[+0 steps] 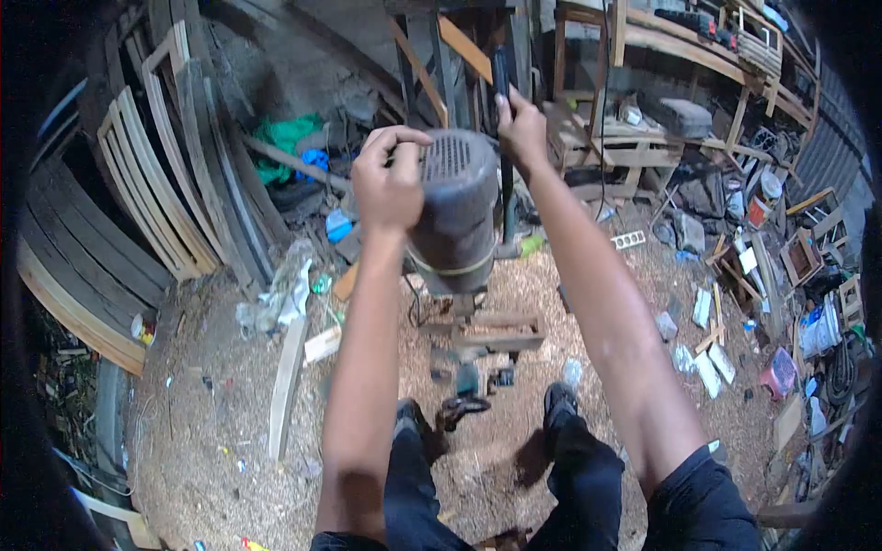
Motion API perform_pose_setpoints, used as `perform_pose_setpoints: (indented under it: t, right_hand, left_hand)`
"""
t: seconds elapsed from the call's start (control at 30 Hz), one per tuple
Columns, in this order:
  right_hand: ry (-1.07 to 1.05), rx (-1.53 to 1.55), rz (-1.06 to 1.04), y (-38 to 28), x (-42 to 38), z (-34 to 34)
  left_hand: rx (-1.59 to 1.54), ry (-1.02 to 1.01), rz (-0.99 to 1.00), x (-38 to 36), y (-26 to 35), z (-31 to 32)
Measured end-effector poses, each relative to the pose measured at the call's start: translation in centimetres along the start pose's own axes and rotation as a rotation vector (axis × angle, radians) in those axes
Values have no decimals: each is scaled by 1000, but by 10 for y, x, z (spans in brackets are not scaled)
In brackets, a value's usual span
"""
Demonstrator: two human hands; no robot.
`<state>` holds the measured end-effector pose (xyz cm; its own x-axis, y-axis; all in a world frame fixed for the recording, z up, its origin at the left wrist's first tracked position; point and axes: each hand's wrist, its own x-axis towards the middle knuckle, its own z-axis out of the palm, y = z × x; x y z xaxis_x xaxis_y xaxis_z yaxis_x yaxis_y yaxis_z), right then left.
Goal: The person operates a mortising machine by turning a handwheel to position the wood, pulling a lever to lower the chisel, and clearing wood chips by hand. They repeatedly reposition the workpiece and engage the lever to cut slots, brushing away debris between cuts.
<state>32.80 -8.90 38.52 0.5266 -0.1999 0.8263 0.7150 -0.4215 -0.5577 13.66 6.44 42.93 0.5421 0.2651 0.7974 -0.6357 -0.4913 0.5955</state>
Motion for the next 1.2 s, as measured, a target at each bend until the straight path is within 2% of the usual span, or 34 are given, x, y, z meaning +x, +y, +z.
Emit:
perform_pose_setpoints:
  t: [0.07,0.13,0.23,0.33,0.37,0.4,0.47,0.5,0.53,0.57,0.6,0.63,0.7,0.73,0.77,0.87,0.9,1.0,1.03,1.13,1.17,1.2]
  right_hand:
    - [-31,-28,1,10,5,6]
    - [-114,-44,80,1,9,-1]
    - [-189,-80,129,3,18,2]
    - [-123,-16,82,3,6,-3]
    - [-179,-47,199,5,-2,-9]
    - [-56,2,196,34,-20,4]
    - [-66,17,334,8,-61,-33]
    - [-12,85,349,15,-95,-42]
    - [-25,82,385,11,-130,-62]
    - [-40,192,406,-5,-164,-84]
    - [-37,187,480,6,-207,-96]
    - [-66,133,522,11,-247,-109]
    - [-326,-20,743,24,-323,-134]
    - [-538,-149,721,15,-334,-149]
    - [-528,-148,755,8,-336,-155]
    - [-512,-25,741,-25,-317,-158]
    - [-515,39,724,-32,-316,-154]
    - [-519,59,663,-38,-310,-144]
    - [-533,26,584,-67,-295,-150]
    - [-474,89,475,-89,-292,-160]
    - [-454,137,505,-83,-300,-160]
    - [-466,117,537,-86,-299,-162]
  left_hand:
    - [-171,-133,-223,22,-7,-13]
    - [-266,-176,-349,39,-18,-17]
    - [-353,-155,-374,49,-32,-15]
    - [-478,-75,-410,45,-40,-15]
    - [-324,-56,-278,37,-44,-22]
    - [-307,16,-231,25,-50,-25]
    - [-296,266,-308,-21,-36,-27]
    - [-278,329,-269,-51,-35,-32]
    - [-114,352,-213,-86,-44,-43]
    - [-74,406,-296,-124,-34,-48]
    - [-82,442,-470,-160,-17,-48]
    - [8,360,-506,-202,-31,-56]
    - [50,149,-566,-283,-59,-63]
    - [112,67,-768,-304,-40,-67]
    - [162,-14,-943,-313,-28,-64]
    - [-36,19,-863,-330,-33,-64]
    - [83,-47,-743,-316,-13,-67]
    - [137,-106,-735,-293,3,-69]
    - [9,-7,-611,-305,-21,-63]
    - [210,51,-465,-318,-30,-59]
    - [295,83,-423,-326,-35,-57]
    - [229,69,-473,-318,-28,-59]
